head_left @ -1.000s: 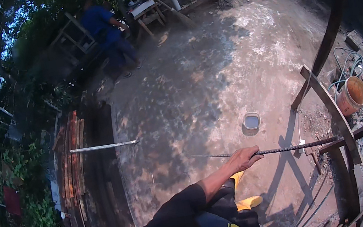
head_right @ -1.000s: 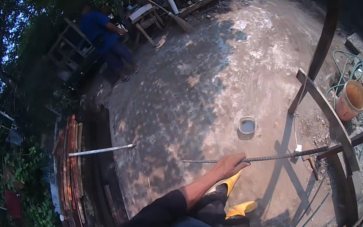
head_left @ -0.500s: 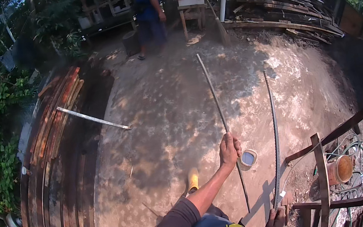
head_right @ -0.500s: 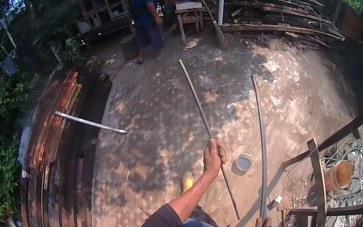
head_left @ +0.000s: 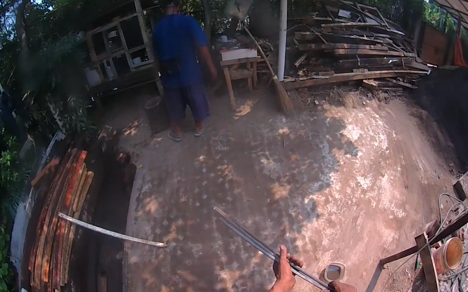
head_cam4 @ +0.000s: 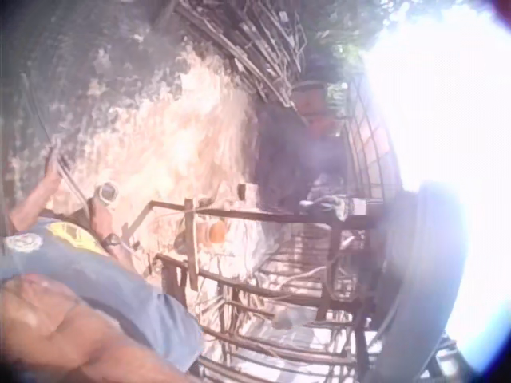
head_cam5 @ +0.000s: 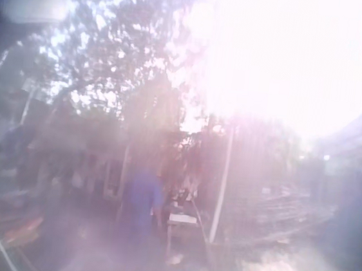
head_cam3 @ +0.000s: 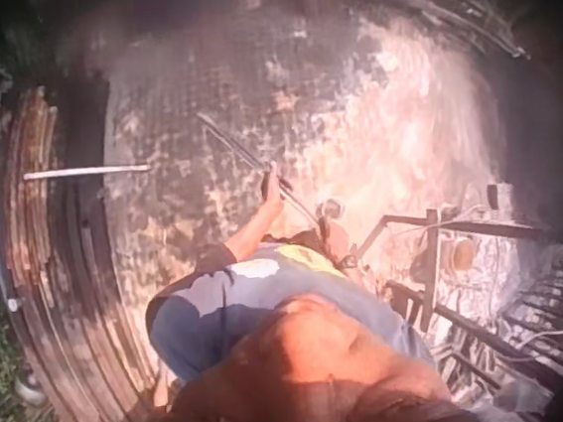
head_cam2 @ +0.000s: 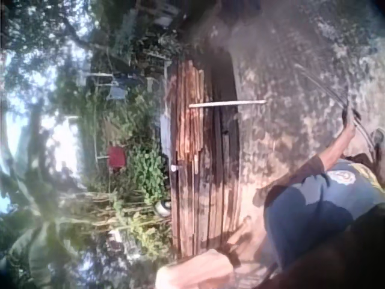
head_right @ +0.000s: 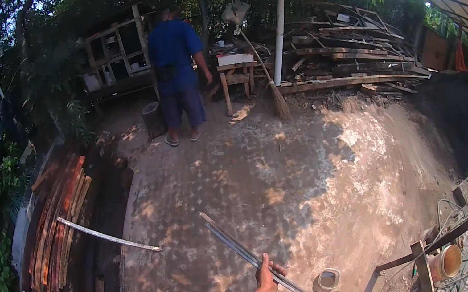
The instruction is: The person uses a power grinder to cut a rebar rod on a concrete floor, then picks up the cut rebar and a piece of wood and moves to a workbench area.
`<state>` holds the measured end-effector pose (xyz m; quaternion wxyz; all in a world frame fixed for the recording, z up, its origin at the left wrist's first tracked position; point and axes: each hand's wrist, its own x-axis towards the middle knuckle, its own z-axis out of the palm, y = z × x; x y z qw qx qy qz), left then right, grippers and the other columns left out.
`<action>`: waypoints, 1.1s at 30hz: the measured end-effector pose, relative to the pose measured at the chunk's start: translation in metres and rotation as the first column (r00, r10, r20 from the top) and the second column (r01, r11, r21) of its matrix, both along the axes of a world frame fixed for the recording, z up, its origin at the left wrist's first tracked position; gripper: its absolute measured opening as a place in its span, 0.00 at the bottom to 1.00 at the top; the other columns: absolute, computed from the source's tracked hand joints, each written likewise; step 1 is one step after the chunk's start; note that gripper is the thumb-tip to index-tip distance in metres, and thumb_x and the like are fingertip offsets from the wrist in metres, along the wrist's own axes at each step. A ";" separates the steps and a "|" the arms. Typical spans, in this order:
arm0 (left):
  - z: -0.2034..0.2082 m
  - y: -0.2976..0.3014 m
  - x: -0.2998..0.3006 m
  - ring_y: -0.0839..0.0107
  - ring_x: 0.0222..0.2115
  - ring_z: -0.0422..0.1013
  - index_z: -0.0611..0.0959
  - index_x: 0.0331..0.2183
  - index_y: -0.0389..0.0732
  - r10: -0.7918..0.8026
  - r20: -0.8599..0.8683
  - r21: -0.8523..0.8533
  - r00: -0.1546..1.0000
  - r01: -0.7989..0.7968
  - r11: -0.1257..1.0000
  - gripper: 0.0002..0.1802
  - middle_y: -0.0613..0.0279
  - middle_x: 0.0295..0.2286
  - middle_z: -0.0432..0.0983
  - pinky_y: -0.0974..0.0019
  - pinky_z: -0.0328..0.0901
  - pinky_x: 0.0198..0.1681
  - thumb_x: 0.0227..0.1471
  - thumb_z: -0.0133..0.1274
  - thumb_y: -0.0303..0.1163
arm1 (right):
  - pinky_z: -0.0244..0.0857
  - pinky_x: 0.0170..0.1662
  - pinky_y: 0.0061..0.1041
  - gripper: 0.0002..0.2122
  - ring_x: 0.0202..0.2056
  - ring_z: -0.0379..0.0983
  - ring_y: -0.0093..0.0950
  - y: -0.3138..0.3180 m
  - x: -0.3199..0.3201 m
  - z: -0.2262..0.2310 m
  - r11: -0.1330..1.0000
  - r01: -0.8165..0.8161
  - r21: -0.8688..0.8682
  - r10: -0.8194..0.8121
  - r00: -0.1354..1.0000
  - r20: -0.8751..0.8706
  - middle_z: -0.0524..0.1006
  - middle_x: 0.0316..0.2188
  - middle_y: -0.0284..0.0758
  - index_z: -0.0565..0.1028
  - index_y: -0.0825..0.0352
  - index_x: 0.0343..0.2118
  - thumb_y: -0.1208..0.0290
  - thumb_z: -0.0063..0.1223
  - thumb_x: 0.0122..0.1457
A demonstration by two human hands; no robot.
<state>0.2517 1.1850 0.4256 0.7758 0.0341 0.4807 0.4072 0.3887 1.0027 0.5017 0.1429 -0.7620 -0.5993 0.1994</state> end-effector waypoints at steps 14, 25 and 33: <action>-0.013 0.331 0.041 0.67 0.22 0.69 0.66 0.17 0.47 0.114 0.211 -0.073 0.971 -0.100 0.992 0.25 0.63 0.19 0.69 0.46 0.71 0.44 0.57 0.56 0.47 | 0.67 0.37 0.41 0.21 0.29 0.75 0.45 0.350 0.102 -0.038 0.985 -0.092 -0.148 0.020 0.902 -0.432 0.76 0.25 0.46 0.69 0.63 0.51 0.60 0.56 0.57; 0.096 0.614 0.130 0.71 0.17 0.64 0.68 0.20 0.48 -0.018 0.159 0.360 0.987 -0.041 0.932 0.23 0.68 0.15 0.62 0.59 0.69 0.31 0.60 0.50 0.51 | 0.66 0.27 0.40 0.24 0.24 0.75 0.48 0.672 0.169 -0.015 0.972 -0.236 -0.005 0.214 0.889 -0.406 0.75 0.18 0.47 0.74 0.69 0.34 0.46 0.58 0.56; 0.094 0.860 0.190 0.76 0.10 0.52 0.61 0.14 0.50 -0.167 0.078 0.473 0.983 0.111 0.874 0.26 0.72 0.09 0.51 0.65 0.58 0.21 0.60 0.49 0.44 | 0.71 0.27 0.30 0.24 0.22 0.79 0.35 0.923 0.214 -0.057 0.996 -0.054 0.071 0.081 0.880 -0.468 0.79 0.17 0.37 0.76 0.67 0.28 0.44 0.63 0.50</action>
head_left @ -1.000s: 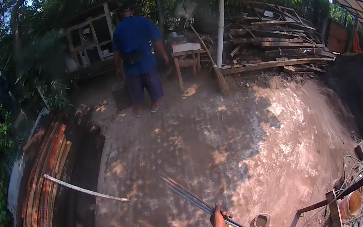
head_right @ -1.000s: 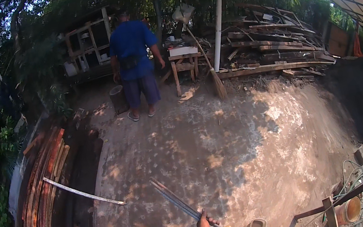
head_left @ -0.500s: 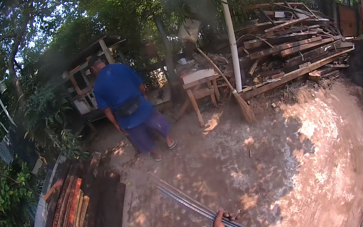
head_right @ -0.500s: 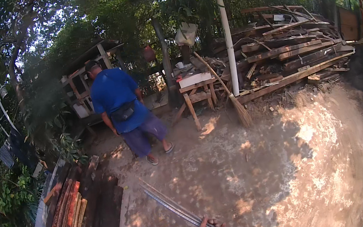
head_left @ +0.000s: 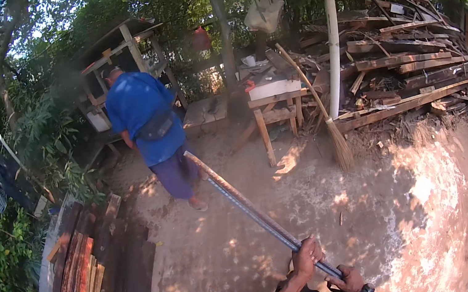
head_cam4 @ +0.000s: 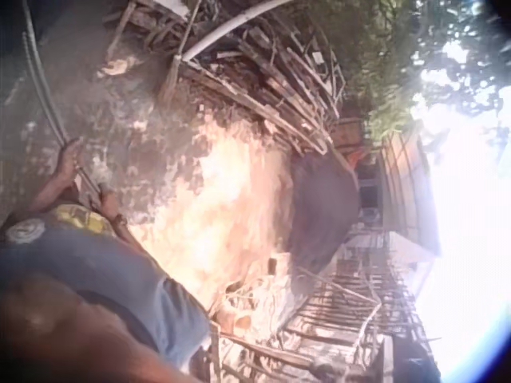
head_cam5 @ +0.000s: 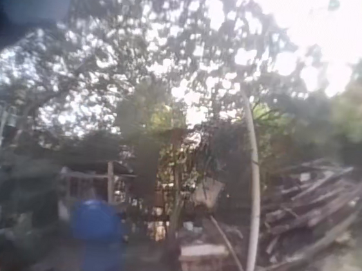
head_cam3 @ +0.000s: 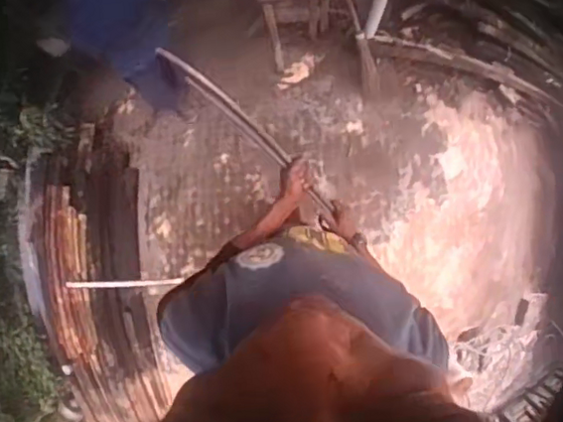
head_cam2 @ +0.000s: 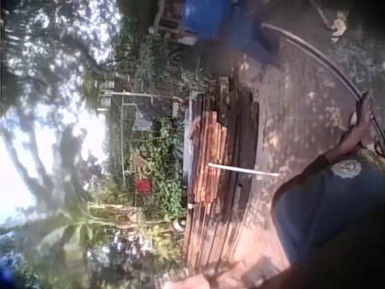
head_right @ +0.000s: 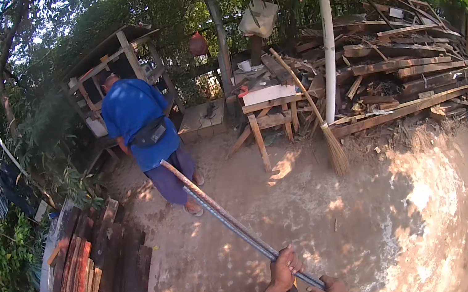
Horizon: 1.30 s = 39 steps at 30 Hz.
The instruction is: The person uses a power grinder to cut a rebar rod on a concrete floor, then picks up the cut rebar and a piece of wood and moves to a workbench area.
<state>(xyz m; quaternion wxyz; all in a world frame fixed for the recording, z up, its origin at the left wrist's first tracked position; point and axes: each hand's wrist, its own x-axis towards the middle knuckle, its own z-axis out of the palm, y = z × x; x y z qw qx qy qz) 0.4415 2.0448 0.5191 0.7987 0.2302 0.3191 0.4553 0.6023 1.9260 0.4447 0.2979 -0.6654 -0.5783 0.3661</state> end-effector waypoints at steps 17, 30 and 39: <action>0.075 0.489 0.041 0.78 0.10 0.52 0.64 0.17 0.46 0.538 -0.327 0.388 0.777 -0.409 0.826 0.19 0.71 0.11 0.55 0.68 0.53 0.16 0.54 0.53 0.32 | 0.69 0.38 0.42 0.24 0.35 0.76 0.49 0.440 0.264 -0.138 0.947 0.054 -0.318 0.012 0.980 0.201 0.78 0.28 0.53 0.80 0.68 0.28 0.47 0.47 0.60; -0.040 0.612 0.038 0.81 0.08 0.54 0.66 0.16 0.44 0.500 -0.831 0.304 0.244 -0.553 0.775 0.21 0.72 0.11 0.57 0.69 0.47 0.10 0.49 0.62 0.30 | 0.67 0.42 0.45 0.21 0.40 0.75 0.49 0.910 0.344 -0.120 0.996 0.090 0.023 -0.092 0.979 0.181 0.78 0.34 0.50 0.77 0.69 0.38 0.51 0.54 0.57; -0.085 0.754 0.092 0.78 0.09 0.54 0.66 0.09 0.43 0.235 -0.903 0.058 0.360 -0.439 0.897 0.23 0.70 0.07 0.58 0.68 0.49 0.14 0.45 0.61 0.27 | 0.68 0.45 0.46 0.22 0.43 0.72 0.53 1.124 0.355 -0.102 0.920 0.308 0.244 -0.358 0.914 0.193 0.75 0.41 0.53 0.64 0.69 0.51 0.67 0.51 0.54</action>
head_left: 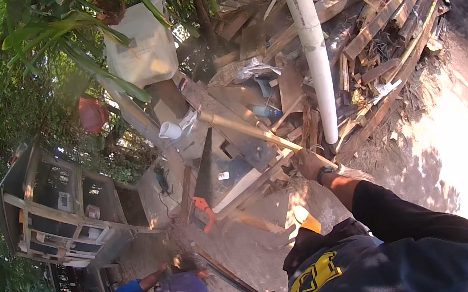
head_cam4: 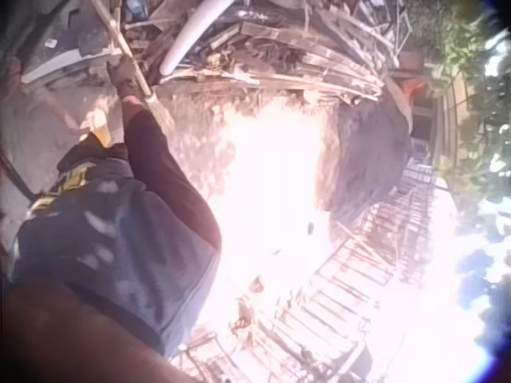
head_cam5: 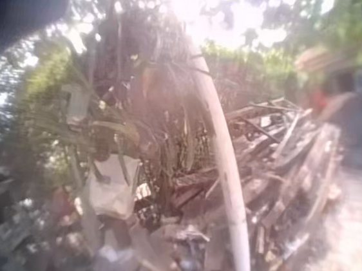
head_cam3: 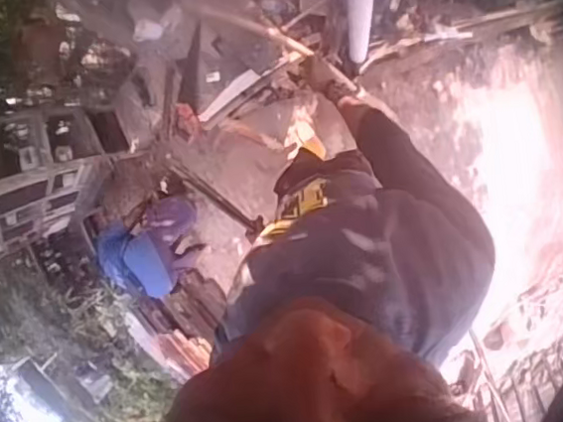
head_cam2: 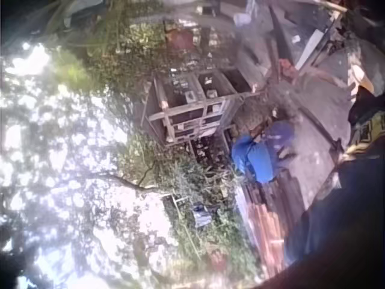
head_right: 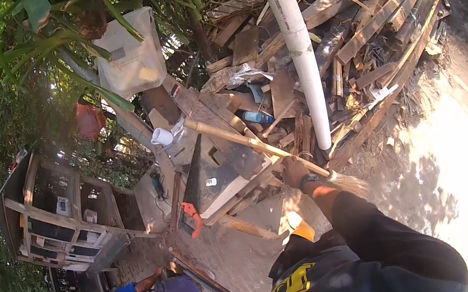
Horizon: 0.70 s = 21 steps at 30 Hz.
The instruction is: The person uses a power grinder to cut a rebar rod on a concrete floor, then picks up the cut rebar and a piece of wood and moves to a workbench area.
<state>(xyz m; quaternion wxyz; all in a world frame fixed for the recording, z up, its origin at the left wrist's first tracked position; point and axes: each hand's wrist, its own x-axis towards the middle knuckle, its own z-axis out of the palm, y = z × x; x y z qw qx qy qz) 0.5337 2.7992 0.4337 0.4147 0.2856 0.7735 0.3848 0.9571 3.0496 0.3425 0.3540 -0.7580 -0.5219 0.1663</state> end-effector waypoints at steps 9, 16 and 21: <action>0.002 0.118 0.015 0.79 0.11 0.58 0.69 0.13 0.44 -0.140 -0.061 -0.156 0.988 0.129 0.979 0.21 0.71 0.10 0.63 0.67 0.54 0.16 0.45 0.64 0.34 | 0.65 0.52 0.45 0.22 0.51 0.67 0.46 0.093 0.011 -0.036 0.937 0.106 -0.332 -0.103 0.994 0.027 0.71 0.48 0.42 0.69 0.61 0.49 0.65 0.59 0.50; 0.011 0.169 0.068 0.79 0.11 0.59 0.69 0.13 0.44 -0.275 -0.113 -0.243 0.955 0.242 0.939 0.22 0.71 0.10 0.63 0.68 0.54 0.16 0.47 0.63 0.36 | 0.63 0.50 0.41 0.17 0.48 0.69 0.44 0.046 0.063 0.008 0.982 0.175 -0.067 -0.183 0.974 -0.136 0.74 0.44 0.44 0.70 0.63 0.47 0.66 0.53 0.53; 0.004 0.186 0.109 0.78 0.12 0.59 0.68 0.13 0.44 -0.339 -0.093 -0.272 0.936 0.303 0.913 0.23 0.71 0.10 0.62 0.68 0.54 0.15 0.49 0.61 0.37 | 0.61 0.45 0.46 0.18 0.42 0.68 0.50 -0.029 0.193 0.027 0.780 0.609 0.148 -0.591 0.793 -0.148 0.72 0.38 0.50 0.68 0.69 0.46 0.70 0.55 0.54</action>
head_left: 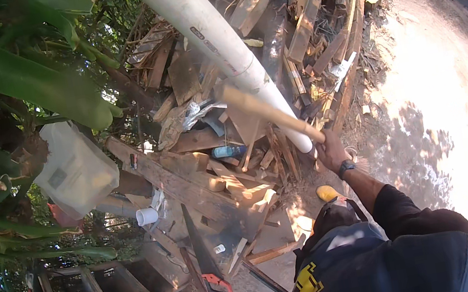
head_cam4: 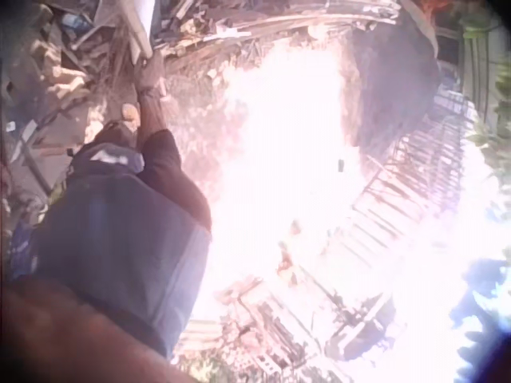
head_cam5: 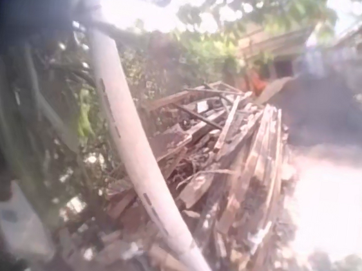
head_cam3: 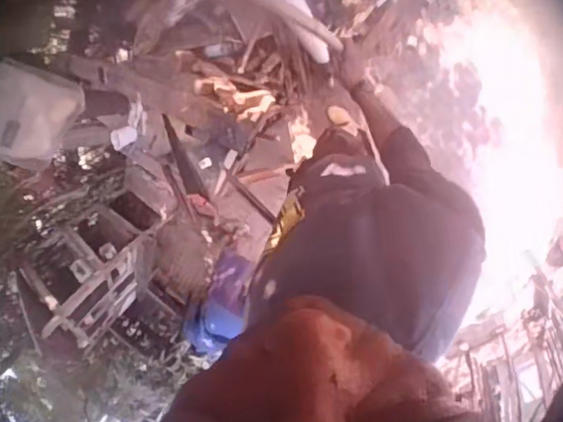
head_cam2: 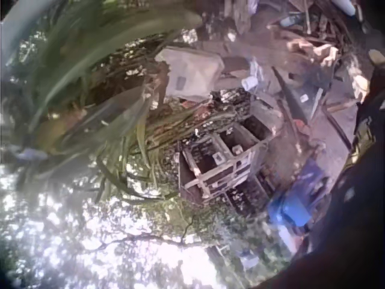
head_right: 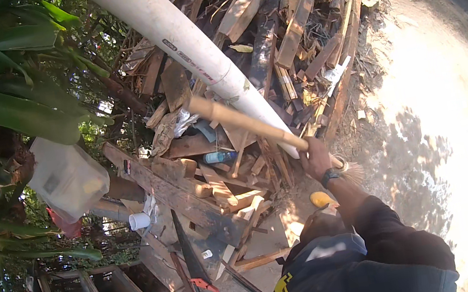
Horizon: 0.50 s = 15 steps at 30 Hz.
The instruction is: The person uses a power grinder to cut a rebar rod on a concrete floor, then picks up the cut rebar and a piece of wood and moves to a workbench area.
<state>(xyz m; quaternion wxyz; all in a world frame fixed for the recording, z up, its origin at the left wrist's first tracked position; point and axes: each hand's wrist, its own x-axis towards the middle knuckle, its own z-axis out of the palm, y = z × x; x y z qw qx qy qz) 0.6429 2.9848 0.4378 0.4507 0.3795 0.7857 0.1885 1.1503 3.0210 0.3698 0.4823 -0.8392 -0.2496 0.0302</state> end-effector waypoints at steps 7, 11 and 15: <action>-0.008 -0.010 0.037 0.78 0.12 0.60 0.68 0.12 0.43 0.010 0.001 0.014 1.000 -0.010 1.000 0.24 0.71 0.10 0.62 0.68 0.54 0.15 0.52 0.60 0.39 | 0.68 0.37 0.49 0.15 0.34 0.75 0.54 -0.001 0.174 -0.034 0.942 0.226 -0.249 -0.245 0.968 -0.047 0.77 0.32 0.54 0.67 0.70 0.44 0.67 0.51 0.59; -0.011 -0.026 0.051 0.78 0.12 0.60 0.68 0.12 0.43 0.019 -0.025 0.017 1.000 -0.018 1.000 0.25 0.71 0.10 0.62 0.68 0.54 0.15 0.53 0.59 0.40 | 0.70 0.41 0.46 0.18 0.38 0.76 0.53 0.018 0.227 -0.055 0.942 0.117 -0.314 -0.161 0.980 -0.117 0.78 0.34 0.54 0.66 0.68 0.48 0.64 0.53 0.58; 0.008 -0.053 0.033 0.78 0.12 0.61 0.67 0.12 0.43 0.052 -0.121 0.048 0.991 -0.046 0.998 0.25 0.71 0.10 0.61 0.68 0.54 0.15 0.54 0.58 0.40 | 0.66 0.47 0.46 0.24 0.44 0.73 0.52 0.054 0.166 -0.031 0.939 0.184 -0.291 -0.219 0.972 -0.091 0.76 0.41 0.56 0.66 0.69 0.51 0.62 0.55 0.55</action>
